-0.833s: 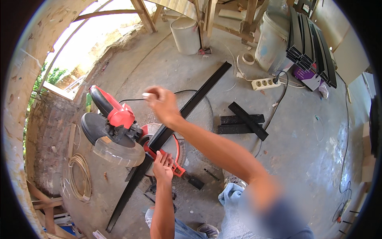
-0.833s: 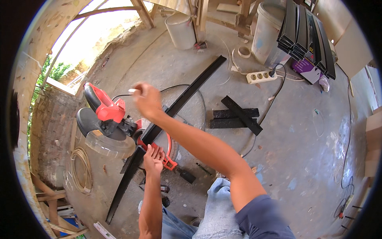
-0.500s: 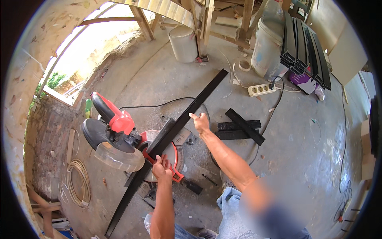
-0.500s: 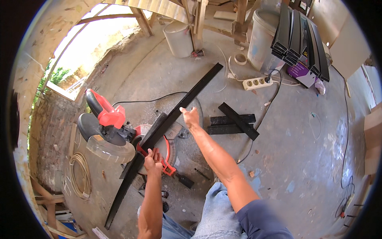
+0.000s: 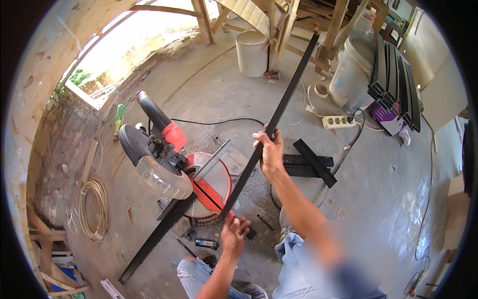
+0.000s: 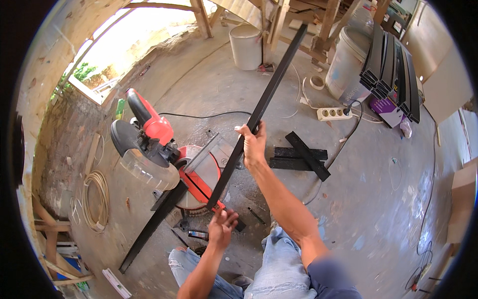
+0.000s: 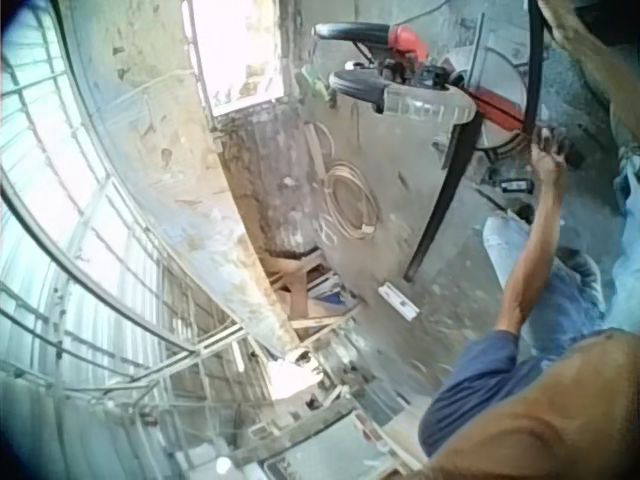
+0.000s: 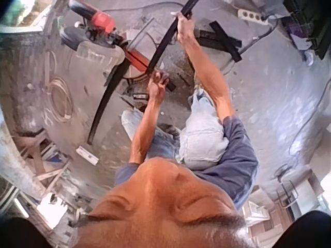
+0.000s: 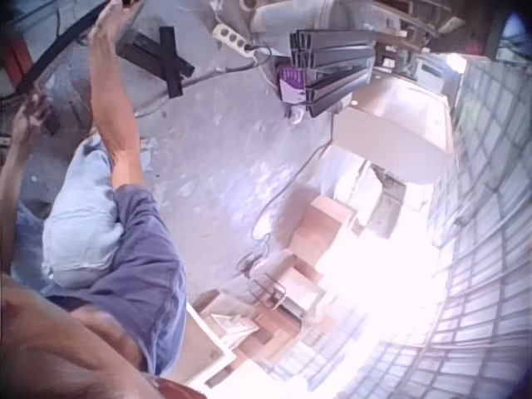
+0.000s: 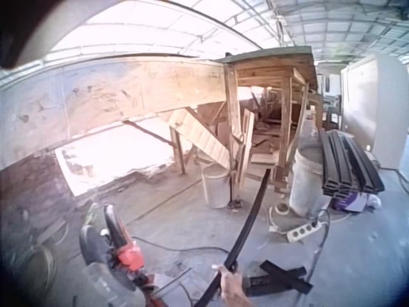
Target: The person measures a length of black metal trim using a tape measure, marks it with a pencil, and cuts it using a miter saw.
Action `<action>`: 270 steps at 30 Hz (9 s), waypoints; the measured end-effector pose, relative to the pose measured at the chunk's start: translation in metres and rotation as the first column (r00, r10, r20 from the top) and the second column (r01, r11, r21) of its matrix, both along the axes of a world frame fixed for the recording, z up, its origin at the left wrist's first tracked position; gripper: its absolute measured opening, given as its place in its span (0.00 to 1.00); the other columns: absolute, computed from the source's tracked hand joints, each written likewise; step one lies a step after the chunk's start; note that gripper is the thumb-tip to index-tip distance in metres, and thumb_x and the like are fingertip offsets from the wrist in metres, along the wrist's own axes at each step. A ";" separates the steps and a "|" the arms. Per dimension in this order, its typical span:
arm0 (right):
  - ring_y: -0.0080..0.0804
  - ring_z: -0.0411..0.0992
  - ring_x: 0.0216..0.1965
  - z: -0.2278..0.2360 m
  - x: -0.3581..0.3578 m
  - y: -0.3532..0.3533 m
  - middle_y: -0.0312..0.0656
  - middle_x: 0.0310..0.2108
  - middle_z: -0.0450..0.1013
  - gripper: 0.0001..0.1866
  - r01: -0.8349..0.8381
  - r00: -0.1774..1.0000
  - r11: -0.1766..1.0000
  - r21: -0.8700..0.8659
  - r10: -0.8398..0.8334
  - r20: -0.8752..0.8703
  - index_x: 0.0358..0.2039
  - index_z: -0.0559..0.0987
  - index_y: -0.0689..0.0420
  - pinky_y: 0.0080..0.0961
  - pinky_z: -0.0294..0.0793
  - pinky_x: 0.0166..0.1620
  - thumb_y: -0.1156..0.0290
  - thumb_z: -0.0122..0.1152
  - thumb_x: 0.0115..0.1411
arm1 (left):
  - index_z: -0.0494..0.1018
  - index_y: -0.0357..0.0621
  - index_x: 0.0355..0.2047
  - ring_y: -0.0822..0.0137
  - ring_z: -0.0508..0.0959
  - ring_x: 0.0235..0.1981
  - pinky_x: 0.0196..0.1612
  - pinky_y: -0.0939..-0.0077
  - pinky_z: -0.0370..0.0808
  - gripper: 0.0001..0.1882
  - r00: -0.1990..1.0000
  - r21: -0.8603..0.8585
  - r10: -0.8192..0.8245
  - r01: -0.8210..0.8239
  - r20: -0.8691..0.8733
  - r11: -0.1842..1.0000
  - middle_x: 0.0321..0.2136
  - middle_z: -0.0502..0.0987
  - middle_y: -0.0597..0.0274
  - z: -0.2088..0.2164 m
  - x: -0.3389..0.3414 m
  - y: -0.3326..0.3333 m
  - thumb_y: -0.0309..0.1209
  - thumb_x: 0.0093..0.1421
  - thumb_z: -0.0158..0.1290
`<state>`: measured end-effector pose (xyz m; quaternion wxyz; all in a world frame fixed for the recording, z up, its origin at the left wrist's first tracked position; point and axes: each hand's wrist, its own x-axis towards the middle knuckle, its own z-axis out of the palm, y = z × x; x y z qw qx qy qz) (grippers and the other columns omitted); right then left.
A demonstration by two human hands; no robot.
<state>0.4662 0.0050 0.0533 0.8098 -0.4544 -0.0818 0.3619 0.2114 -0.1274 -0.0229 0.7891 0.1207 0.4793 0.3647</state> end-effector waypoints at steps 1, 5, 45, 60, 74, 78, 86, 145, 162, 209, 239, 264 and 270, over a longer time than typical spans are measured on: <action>0.22 0.68 0.30 0.029 -0.002 -0.006 0.32 0.30 0.69 0.23 0.003 0.997 0.996 0.091 -0.011 0.080 0.47 0.70 0.55 0.21 0.70 0.37 0.84 0.65 0.51 | 0.66 0.43 0.58 0.59 0.80 0.48 0.48 0.62 0.74 0.20 0.987 -0.040 -0.121 0.118 -0.104 0.992 0.49 0.78 0.56 0.008 -0.001 -0.010 0.32 0.68 0.55; 0.21 0.67 0.35 0.084 -0.001 -0.030 0.33 0.35 0.67 0.29 -0.103 0.945 0.966 0.237 0.020 0.327 0.50 0.69 0.55 0.21 0.72 0.38 0.87 0.62 0.47 | 0.68 0.36 0.58 0.60 0.83 0.40 0.45 0.67 0.76 0.22 0.930 -0.012 -0.302 0.306 -0.207 0.952 0.45 0.81 0.51 0.021 -0.033 -0.039 0.30 0.66 0.57; 0.53 0.73 0.53 0.151 -0.248 -0.061 0.53 0.50 0.72 0.35 -0.951 -0.136 0.223 -0.215 0.321 0.937 0.60 0.64 0.61 0.41 0.72 0.54 0.67 0.68 0.54 | 0.65 0.33 0.61 0.73 0.70 0.25 0.31 0.76 0.72 0.24 0.879 0.916 0.477 -0.176 -0.020 0.361 0.29 0.68 0.64 0.286 -0.157 0.047 0.34 0.71 0.53; 0.53 0.76 0.50 -0.147 -0.311 -0.175 0.54 0.52 0.73 0.24 -0.327 -0.775 0.497 -0.804 0.346 0.529 0.49 0.76 0.62 0.46 0.79 0.50 0.68 0.65 0.50 | 0.59 0.27 0.65 0.74 0.59 0.27 0.35 0.75 0.61 0.32 0.274 0.990 0.952 -0.078 0.137 -0.120 0.30 0.61 0.66 0.434 -0.303 -0.040 0.45 0.74 0.44; 0.35 0.79 0.34 0.134 -0.210 -0.089 0.47 0.26 0.77 0.30 -0.318 -0.282 -0.165 -0.934 0.957 -0.074 0.30 0.83 0.67 0.30 0.81 0.40 0.48 0.74 0.45 | 0.63 0.33 0.63 0.72 0.67 0.26 0.37 0.71 0.69 0.26 0.659 0.928 0.740 -0.345 0.133 0.140 0.27 0.67 0.65 0.382 -0.271 -0.001 0.42 0.74 0.45; 0.34 0.79 0.33 0.200 -0.207 -0.133 0.43 0.28 0.75 0.24 -0.710 0.367 0.388 -0.588 0.916 0.161 0.33 0.79 0.65 0.31 0.81 0.36 0.55 0.72 0.50 | 0.63 0.33 0.63 0.71 0.69 0.27 0.36 0.69 0.71 0.26 0.685 0.912 0.712 -0.376 0.155 0.163 0.28 0.68 0.64 0.372 -0.252 -0.006 0.41 0.75 0.44; 0.30 0.76 0.40 0.221 -0.233 -0.159 0.43 0.37 0.76 0.32 -0.874 0.471 0.484 -0.038 0.864 0.178 0.57 0.70 0.62 0.25 0.76 0.46 0.71 0.66 0.49 | 0.69 0.33 0.56 0.68 0.71 0.28 0.36 0.68 0.73 0.21 0.811 0.884 0.571 -0.352 0.124 0.308 0.27 0.69 0.61 0.308 -0.220 -0.023 0.39 0.73 0.49; 0.55 0.74 0.43 0.230 -0.183 -0.158 0.53 0.40 0.75 0.13 -0.625 -0.332 0.388 -0.678 0.654 0.680 0.46 0.78 0.59 0.40 0.73 0.48 0.71 0.62 0.62 | 0.66 0.40 0.55 0.62 0.77 0.35 0.43 0.45 0.84 0.46 0.586 0.464 0.639 -0.803 0.499 0.374 0.28 0.71 0.62 0.252 -0.192 0.014 0.73 0.60 0.39; 0.56 0.74 0.45 0.231 -0.218 -0.153 0.52 0.43 0.74 0.14 -0.579 -0.517 0.289 -0.762 0.592 0.618 0.48 0.78 0.57 0.43 0.73 0.48 0.67 0.61 0.63 | 0.70 0.39 0.53 0.64 0.75 0.33 0.42 0.45 0.84 0.45 0.560 0.486 0.572 -0.822 0.599 0.296 0.28 0.67 0.64 0.250 -0.198 -0.020 0.72 0.59 0.44; 0.40 0.71 0.43 0.308 -0.125 -0.186 0.45 0.44 0.68 0.19 -0.291 -0.553 0.760 -0.581 0.362 0.751 0.49 0.77 0.51 0.35 0.76 0.34 0.67 0.64 0.56 | 0.70 0.29 0.55 0.65 0.70 0.39 0.46 0.76 0.74 0.21 0.465 0.455 0.607 -0.871 0.645 0.183 0.36 0.64 0.56 0.275 -0.391 -0.077 0.31 0.66 0.54; 0.45 0.71 0.45 0.280 -0.126 -0.181 0.47 0.44 0.68 0.21 -0.270 -0.544 0.721 -0.638 0.433 0.719 0.51 0.76 0.50 0.37 0.79 0.37 0.66 0.64 0.56 | 0.69 0.29 0.57 0.63 0.72 0.36 0.46 0.74 0.79 0.36 0.531 0.519 0.618 -0.825 0.579 0.223 0.34 0.62 0.57 0.280 -0.361 -0.065 0.49 0.63 0.61; 0.54 0.67 0.55 -0.067 -0.118 -0.216 0.55 0.54 0.64 0.31 -0.274 -0.746 0.131 -0.953 0.596 0.297 0.60 0.70 0.54 0.49 0.76 0.53 0.64 0.64 0.55 | 0.68 0.36 0.56 0.71 0.69 0.29 0.37 0.73 0.77 0.41 0.544 0.787 0.836 -0.545 0.069 0.289 0.28 0.64 0.64 0.265 -0.323 0.002 0.66 0.67 0.42; 0.44 0.70 0.53 -0.135 -0.181 -0.268 0.49 0.54 0.67 0.30 -0.484 -0.820 0.380 -0.788 0.118 0.561 0.56 0.72 0.58 0.37 0.76 0.44 0.59 0.65 0.55 | 0.66 0.32 0.58 0.69 0.66 0.31 0.44 0.69 0.74 0.41 0.571 0.845 0.807 -0.499 0.151 0.194 0.30 0.62 0.63 0.258 -0.349 0.015 0.63 0.67 0.45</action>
